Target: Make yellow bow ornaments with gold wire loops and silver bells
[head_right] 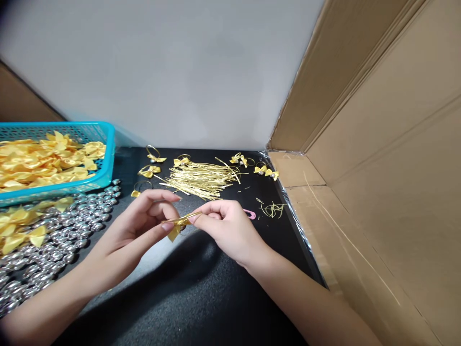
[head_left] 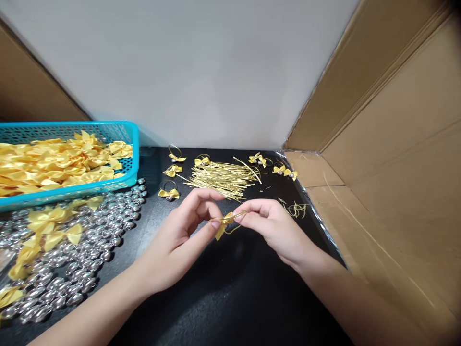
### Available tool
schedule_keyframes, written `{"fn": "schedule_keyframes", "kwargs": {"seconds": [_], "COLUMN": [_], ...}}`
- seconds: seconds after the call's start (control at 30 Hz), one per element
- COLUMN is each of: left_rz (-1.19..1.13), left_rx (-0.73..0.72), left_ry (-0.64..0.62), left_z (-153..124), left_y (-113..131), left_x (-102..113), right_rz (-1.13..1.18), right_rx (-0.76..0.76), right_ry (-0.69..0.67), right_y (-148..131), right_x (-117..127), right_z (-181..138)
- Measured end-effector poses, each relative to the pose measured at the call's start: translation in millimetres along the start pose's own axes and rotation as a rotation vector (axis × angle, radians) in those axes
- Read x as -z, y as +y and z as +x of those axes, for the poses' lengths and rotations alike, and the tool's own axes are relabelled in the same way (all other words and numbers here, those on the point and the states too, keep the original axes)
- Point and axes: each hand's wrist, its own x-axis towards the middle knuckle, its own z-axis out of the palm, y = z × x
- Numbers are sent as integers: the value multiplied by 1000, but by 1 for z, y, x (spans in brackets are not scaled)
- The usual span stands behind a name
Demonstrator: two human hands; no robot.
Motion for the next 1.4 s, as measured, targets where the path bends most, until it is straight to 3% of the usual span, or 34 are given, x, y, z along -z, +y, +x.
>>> {"fn": "schedule_keyframes", "kwargs": {"seconds": [0.3,0.6,0.87,1.17,1.4], "left_rz": [167,725,838,771,749], "left_rx": [-61,-393,-518,-521,-541], "left_ry": [12,189,211,101,100], "left_z": [0,-1,1,4,4], "left_y": [1,-2,1,5,7], "left_x": [-2,-7,-7,-1,2], "right_rz": [-145,-510,-338,-269,5], "right_rx": [51,396,296,340,85], "right_ry": [4,345,156,97,-84], "right_y": [2,6,6,3,0], "right_x": [-4,-12,-8,-6,-3], "right_z": [-4,-9,-3,-4,-1]}}
